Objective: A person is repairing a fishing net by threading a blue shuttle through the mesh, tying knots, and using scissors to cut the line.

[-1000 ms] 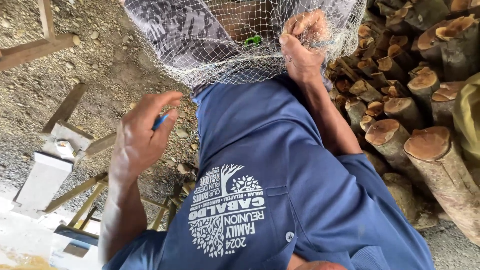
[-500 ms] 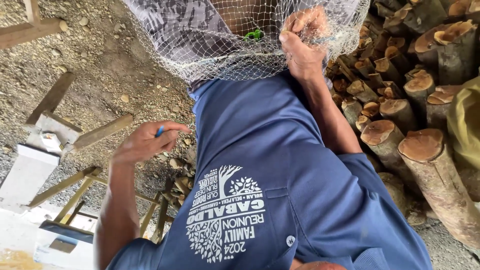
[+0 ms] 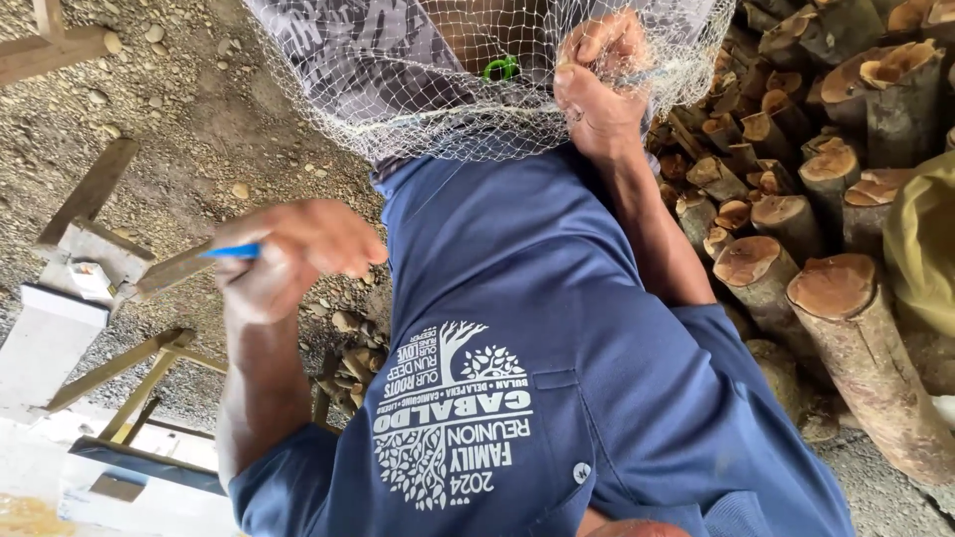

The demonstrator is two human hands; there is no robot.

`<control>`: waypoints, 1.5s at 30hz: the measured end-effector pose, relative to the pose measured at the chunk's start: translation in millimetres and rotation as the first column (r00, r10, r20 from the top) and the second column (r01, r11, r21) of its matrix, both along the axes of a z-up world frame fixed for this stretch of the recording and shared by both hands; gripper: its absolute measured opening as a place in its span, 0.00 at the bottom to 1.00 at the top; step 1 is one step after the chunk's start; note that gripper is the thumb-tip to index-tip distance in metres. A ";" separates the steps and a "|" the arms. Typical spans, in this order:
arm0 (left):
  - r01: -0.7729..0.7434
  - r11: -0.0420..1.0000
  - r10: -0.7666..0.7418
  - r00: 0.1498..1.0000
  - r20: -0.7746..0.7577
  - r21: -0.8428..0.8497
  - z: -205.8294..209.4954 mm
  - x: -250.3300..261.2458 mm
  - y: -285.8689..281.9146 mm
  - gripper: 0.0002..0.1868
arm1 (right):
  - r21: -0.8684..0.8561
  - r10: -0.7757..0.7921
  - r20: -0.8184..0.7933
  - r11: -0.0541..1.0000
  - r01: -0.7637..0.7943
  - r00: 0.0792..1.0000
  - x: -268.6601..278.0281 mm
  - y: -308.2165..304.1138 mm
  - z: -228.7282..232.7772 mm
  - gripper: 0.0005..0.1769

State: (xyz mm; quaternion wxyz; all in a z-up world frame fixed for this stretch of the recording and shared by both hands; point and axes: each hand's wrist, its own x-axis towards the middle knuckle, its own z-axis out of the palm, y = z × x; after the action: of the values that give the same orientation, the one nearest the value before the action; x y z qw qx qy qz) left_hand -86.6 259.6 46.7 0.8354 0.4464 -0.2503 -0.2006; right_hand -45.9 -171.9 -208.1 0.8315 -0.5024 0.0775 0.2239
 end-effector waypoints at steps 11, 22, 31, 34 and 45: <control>-0.074 0.445 0.146 0.989 0.010 0.892 -57.6 -11.5 -76.4 0.27 | 0.168 -0.183 -0.314 0.955 0.244 0.932 13.2 15.1 46.7 0.22; -0.175 0.399 -0.410 0.844 0.346 0.900 -42.7 23.3 -152.8 0.07 | 0.082 -0.025 0.096 0.996 0.017 0.995 48.3 38.1 132.0 0.23; -0.228 0.392 -0.580 0.691 0.431 0.891 -68.7 31.3 -210.4 0.08 | -0.088 0.001 -0.042 0.996 -0.005 0.999 47.2 29.8 151.7 0.17; -0.189 0.388 -0.618 0.673 0.407 0.902 -72.6 29.8 -215.7 0.08 | -0.125 -0.003 -0.103 0.992 -0.010 0.995 43.2 28.5 149.9 0.26; -0.112 0.446 -0.679 0.603 0.417 0.888 -72.5 41.7 -223.6 0.11 | -0.140 -0.173 -0.304 0.981 0.136 0.937 40.5 41.6 175.2 0.30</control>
State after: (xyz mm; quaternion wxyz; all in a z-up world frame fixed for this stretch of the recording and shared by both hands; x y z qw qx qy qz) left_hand -45.0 35.9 -25.8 0.2677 0.7776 -0.5103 -0.2515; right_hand -5.4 -130.4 -32.9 0.7928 -0.5002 0.2614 0.2301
